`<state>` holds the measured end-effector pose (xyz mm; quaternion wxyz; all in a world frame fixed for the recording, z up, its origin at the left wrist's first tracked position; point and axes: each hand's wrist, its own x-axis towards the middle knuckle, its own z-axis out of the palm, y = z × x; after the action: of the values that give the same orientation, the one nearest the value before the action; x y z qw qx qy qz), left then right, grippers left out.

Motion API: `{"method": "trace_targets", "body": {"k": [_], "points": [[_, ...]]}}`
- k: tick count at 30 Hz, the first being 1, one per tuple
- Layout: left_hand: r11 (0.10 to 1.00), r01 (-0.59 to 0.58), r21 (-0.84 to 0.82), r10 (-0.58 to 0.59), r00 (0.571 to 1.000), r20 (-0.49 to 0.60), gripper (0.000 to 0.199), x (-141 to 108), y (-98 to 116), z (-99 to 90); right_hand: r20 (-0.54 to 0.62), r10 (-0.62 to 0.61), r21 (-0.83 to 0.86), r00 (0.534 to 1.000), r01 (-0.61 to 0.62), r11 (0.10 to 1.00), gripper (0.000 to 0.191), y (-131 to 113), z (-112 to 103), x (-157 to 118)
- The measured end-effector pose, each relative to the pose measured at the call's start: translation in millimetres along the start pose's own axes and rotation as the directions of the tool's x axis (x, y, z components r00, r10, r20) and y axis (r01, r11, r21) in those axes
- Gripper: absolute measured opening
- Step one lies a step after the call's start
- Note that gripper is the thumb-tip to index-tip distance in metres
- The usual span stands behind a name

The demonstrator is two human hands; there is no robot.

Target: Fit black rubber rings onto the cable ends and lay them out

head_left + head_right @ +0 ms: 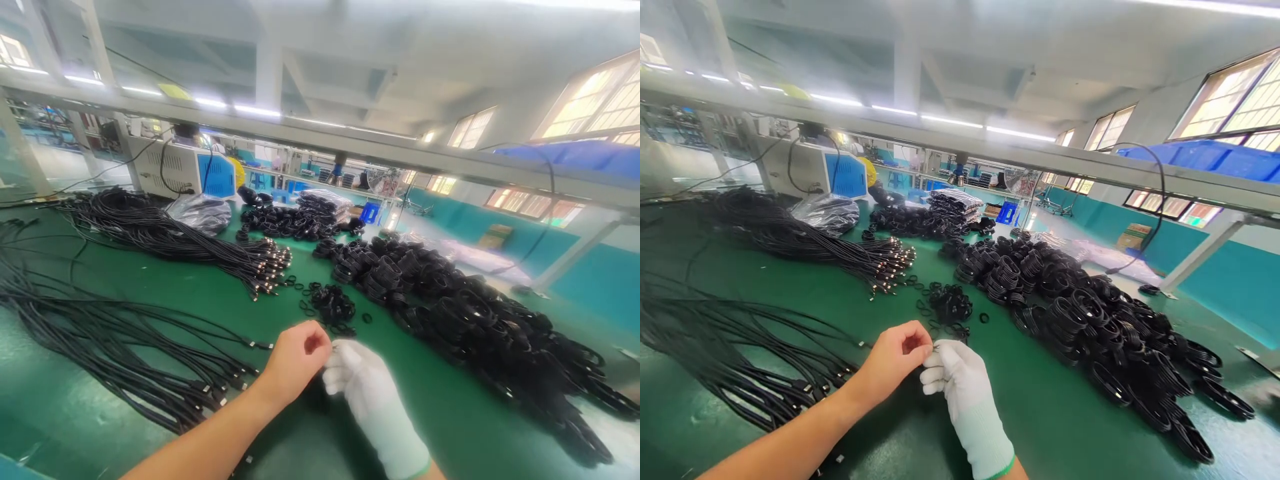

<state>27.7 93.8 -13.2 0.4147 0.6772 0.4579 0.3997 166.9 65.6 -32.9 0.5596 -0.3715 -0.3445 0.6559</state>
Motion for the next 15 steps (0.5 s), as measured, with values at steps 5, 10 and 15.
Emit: {"method": "trace_targets", "body": {"k": [5, 10, 15], "points": [[0.973, -0.098, 0.208, 0.106, 0.994, -0.026, 0.009, -4.1, 2.3, 1.7, -0.045, -0.056, -0.083, 0.997, 0.052, 0.995, 0.033, 3.8, -3.9, 2.7], [0.991, -0.067, 0.113, 0.068, 0.998, -0.006, 0.015, -2.5, 1.6, 0.6, -0.118, -0.075, -0.243, 0.990, 0.044, 0.969, 0.038, 0.9, 1.8, 0.3], [0.956, -0.130, 0.261, 0.125, 0.991, 0.036, 0.018, -4.5, -1.3, 1.0, -0.099, -0.077, -0.379, 0.992, 0.034, 0.925, 0.034, 3.1, 7.8, -2.1]]}}
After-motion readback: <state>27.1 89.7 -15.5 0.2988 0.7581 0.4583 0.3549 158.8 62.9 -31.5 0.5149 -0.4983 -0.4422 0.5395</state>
